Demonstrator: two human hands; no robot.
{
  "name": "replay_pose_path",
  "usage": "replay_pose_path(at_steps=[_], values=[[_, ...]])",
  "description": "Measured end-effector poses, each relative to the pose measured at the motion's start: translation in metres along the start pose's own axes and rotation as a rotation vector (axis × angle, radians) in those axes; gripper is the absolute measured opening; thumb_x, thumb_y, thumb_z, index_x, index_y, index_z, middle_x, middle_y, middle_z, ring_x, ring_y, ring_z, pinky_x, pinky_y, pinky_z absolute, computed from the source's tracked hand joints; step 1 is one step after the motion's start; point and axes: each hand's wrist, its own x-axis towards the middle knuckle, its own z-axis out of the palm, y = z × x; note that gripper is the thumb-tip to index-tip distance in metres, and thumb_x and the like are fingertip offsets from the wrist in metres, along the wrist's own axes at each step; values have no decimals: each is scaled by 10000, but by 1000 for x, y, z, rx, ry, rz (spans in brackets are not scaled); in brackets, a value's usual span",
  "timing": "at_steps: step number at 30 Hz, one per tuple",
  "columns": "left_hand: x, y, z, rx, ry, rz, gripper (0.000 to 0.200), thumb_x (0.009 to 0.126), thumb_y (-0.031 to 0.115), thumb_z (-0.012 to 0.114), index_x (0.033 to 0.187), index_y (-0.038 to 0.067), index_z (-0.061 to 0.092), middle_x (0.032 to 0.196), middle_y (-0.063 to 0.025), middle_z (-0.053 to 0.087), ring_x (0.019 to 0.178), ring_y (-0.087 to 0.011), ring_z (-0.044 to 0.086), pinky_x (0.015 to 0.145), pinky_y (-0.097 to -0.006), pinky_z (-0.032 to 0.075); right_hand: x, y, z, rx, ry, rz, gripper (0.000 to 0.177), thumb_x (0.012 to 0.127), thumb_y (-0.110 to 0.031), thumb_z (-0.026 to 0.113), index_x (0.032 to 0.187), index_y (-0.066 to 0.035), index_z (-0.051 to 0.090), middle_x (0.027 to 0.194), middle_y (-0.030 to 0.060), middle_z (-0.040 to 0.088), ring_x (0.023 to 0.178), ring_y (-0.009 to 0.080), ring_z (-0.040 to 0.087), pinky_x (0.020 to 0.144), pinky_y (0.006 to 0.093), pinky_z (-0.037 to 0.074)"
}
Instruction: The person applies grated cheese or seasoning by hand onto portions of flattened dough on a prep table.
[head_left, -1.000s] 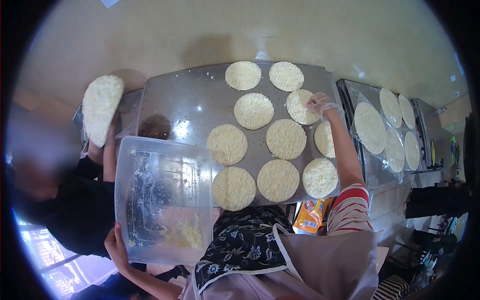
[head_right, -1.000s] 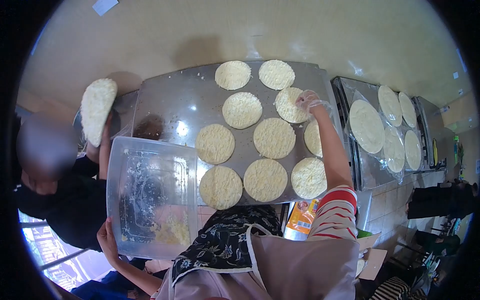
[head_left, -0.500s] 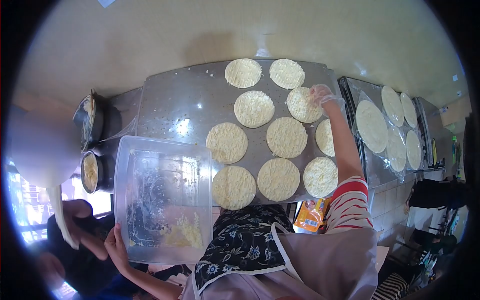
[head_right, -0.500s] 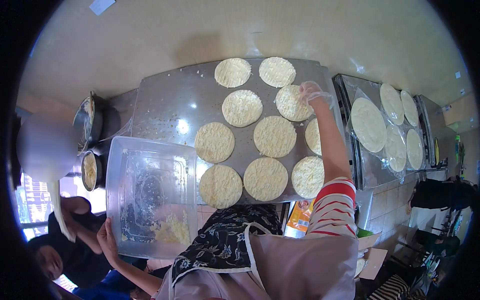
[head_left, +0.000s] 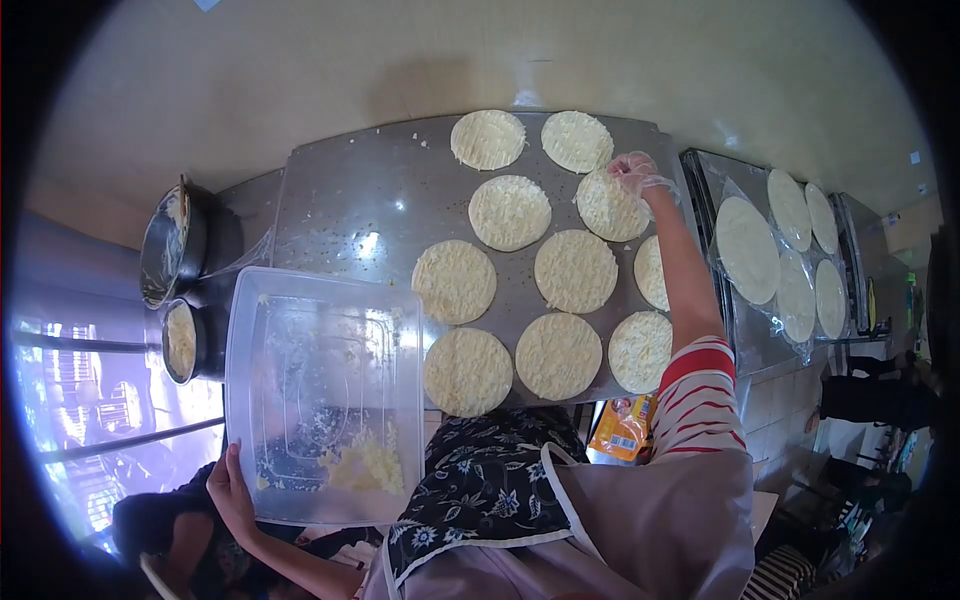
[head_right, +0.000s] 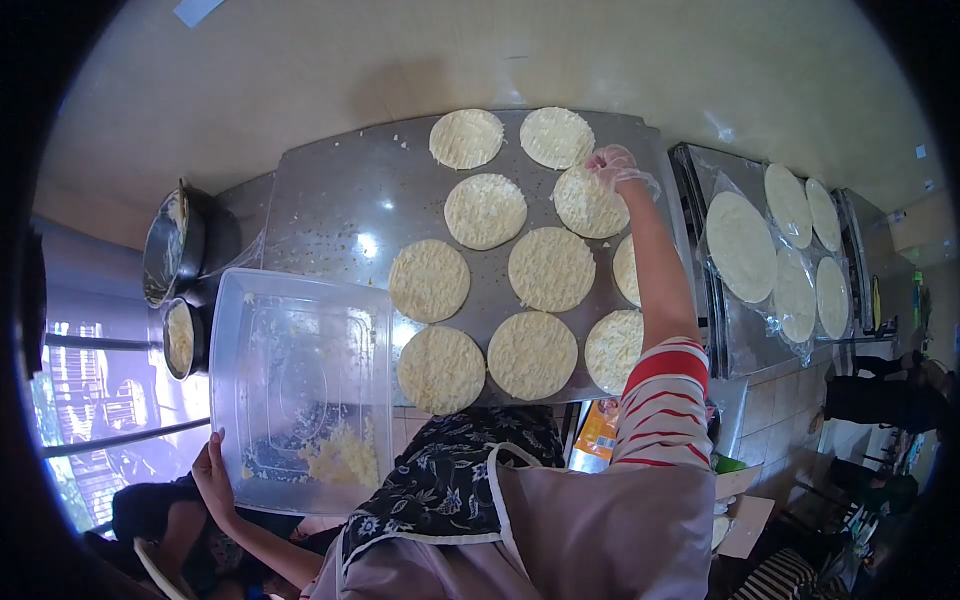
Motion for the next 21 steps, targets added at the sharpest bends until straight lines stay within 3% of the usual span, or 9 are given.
replay_pose_path(at_steps=[2,6,8,12,14,15,17,21], values=[[2,-1,-2,27,-22,-16,388,941,274,522,1095,-73,601,887,-90,666,802,-91,542,753,-240,440,6,8,9,178,37,22,133,677,-110,701,809,-113,688,730,44,647,675,137,588,643,281,476],[4,-11,-4,30,-38,-77,399,940,283,522,1091,-76,602,921,-118,672,840,-106,558,786,-255,442,1,14,4,109,92,81,124,691,-120,699,813,-108,687,721,46,642,658,138,584,632,280,480],[5,-19,-3,54,-20,-8,431,945,335,505,1139,-40,593,667,67,429,604,-45,293,550,-201,265,-1,13,-2,42,128,78,128,711,-57,670,836,-83,671,742,27,644,677,97,578,634,256,485],[11,-41,-1,27,7,60,420,943,335,508,1139,-25,599,624,79,322,575,-51,234,520,-219,205,-22,2,-16,173,180,-18,132,721,-49,654,848,-77,672,736,35,644,681,95,579,627,257,486],[10,-35,-3,86,-4,7,420,940,340,513,1138,-19,601,609,79,295,567,-51,228,515,-226,193,-33,-7,-22,247,-155,215,135,735,-44,626,857,-69,677,734,38,645,692,103,586,627,257,487],[8,-30,-5,84,-6,6,420,940,340,513,1138,-19,601,609,79,295,567,-51,228,515,-226,193,-46,-15,-24,245,-156,216,135,735,-44,626,857,-69,677,734,38,645,692,103,586,627,257,487],[7,-19,-5,102,-32,-123,397,938,295,518,1099,-57,606,895,-101,670,833,-111,555,794,-261,435,-68,-28,-24,109,-255,110,122,748,-50,616,852,-58,679,744,57,652,688,133,599,623,272,493],[8,-15,-2,60,-23,-80,389,940,292,516,1095,-52,611,866,-96,668,816,-111,550,775,-269,439,-77,-26,-15,-65,-178,-38,104,747,-59,625,836,-49,678,745,79,651,689,164,612,636,291,499]])
